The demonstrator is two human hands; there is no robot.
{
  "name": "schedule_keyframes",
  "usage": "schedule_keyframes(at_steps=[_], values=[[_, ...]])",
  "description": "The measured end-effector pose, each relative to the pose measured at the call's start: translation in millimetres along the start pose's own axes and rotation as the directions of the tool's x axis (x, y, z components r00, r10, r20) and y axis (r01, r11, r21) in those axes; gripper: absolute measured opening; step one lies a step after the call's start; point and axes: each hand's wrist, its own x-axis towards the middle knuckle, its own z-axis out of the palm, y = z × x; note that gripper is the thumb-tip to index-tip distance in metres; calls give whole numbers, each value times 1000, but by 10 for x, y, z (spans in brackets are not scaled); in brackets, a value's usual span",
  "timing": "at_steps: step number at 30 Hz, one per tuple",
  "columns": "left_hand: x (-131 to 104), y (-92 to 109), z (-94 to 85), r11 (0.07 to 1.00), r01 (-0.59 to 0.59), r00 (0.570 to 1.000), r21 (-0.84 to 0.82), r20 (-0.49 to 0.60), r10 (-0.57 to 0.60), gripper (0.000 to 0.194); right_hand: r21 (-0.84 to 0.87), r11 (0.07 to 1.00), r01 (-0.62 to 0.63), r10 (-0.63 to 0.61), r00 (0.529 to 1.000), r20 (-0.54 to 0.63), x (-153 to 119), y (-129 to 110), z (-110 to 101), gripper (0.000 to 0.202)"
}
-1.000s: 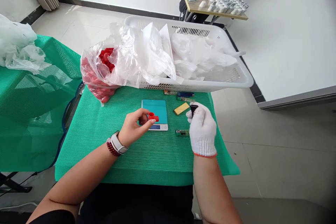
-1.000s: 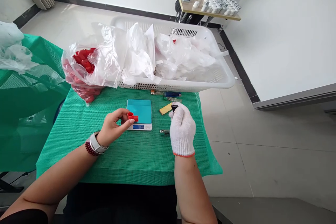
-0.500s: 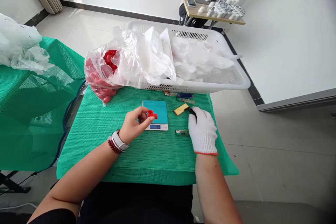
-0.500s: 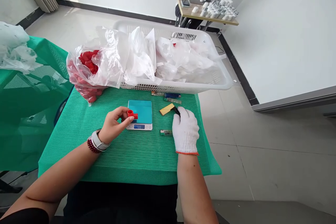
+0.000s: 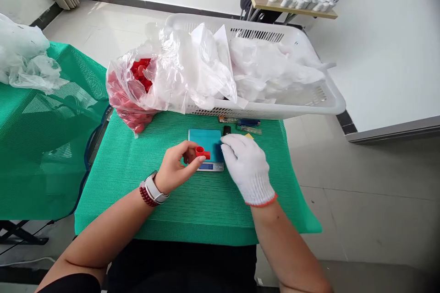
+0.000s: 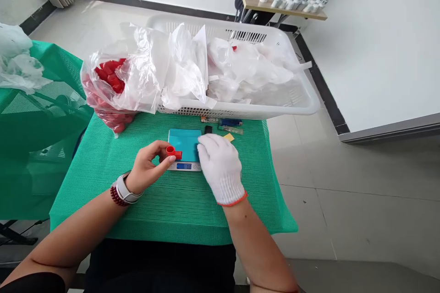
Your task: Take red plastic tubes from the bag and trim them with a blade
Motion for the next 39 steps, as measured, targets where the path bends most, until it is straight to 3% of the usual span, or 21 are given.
schedule_keyframes(at_steps=[5,8,13,15,17,18,20,22,24,26,28,33,39], values=[[4,5,-3,999,36,999,6,-25,-36,12,177,955,-238,256,963,-84,-49,185,114,22],[2,12,1,999,23,1000,31,-18,-23,13,384,868,-315,405,897,-180,-76,261,110,25],[8,10,-4,998,6,1000,66,-11,-5,13,765,583,-273,643,731,-229,-19,353,126,26],[11,7,-9,998,5,1000,67,-23,-3,14,788,572,-230,659,700,-274,-16,380,121,26],[13,7,-11,998,5,1000,63,-27,-4,15,734,646,-210,624,699,-349,-46,380,103,34],[13,8,-10,998,7,1000,61,-25,-5,15,681,705,-198,575,721,-386,-71,364,94,39],[11,9,-5,998,12,1000,56,-19,-11,14,564,817,-122,407,815,-413,-123,292,81,45],[6,6,2,998,18,1000,56,-20,-17,14,493,870,21,173,923,-344,-160,174,88,39],[-2,-6,7,998,22,1000,57,-18,-21,14,461,871,169,-71,972,-223,-173,41,115,23],[-11,-23,7,998,37,999,51,-15,-37,14,422,865,273,-228,961,-154,-167,-69,152,20],[-21,-37,5,998,58,998,40,-2,-58,16,375,864,335,-291,942,-169,-157,-128,183,29],[-36,-21,18,997,37,998,73,46,-41,18,324,868,376,-304,919,-252,-157,-107,180,25],[-14,21,23,997,55,998,46,17,-56,17,345,854,390,-320,916,-243,-151,-101,130,21]])
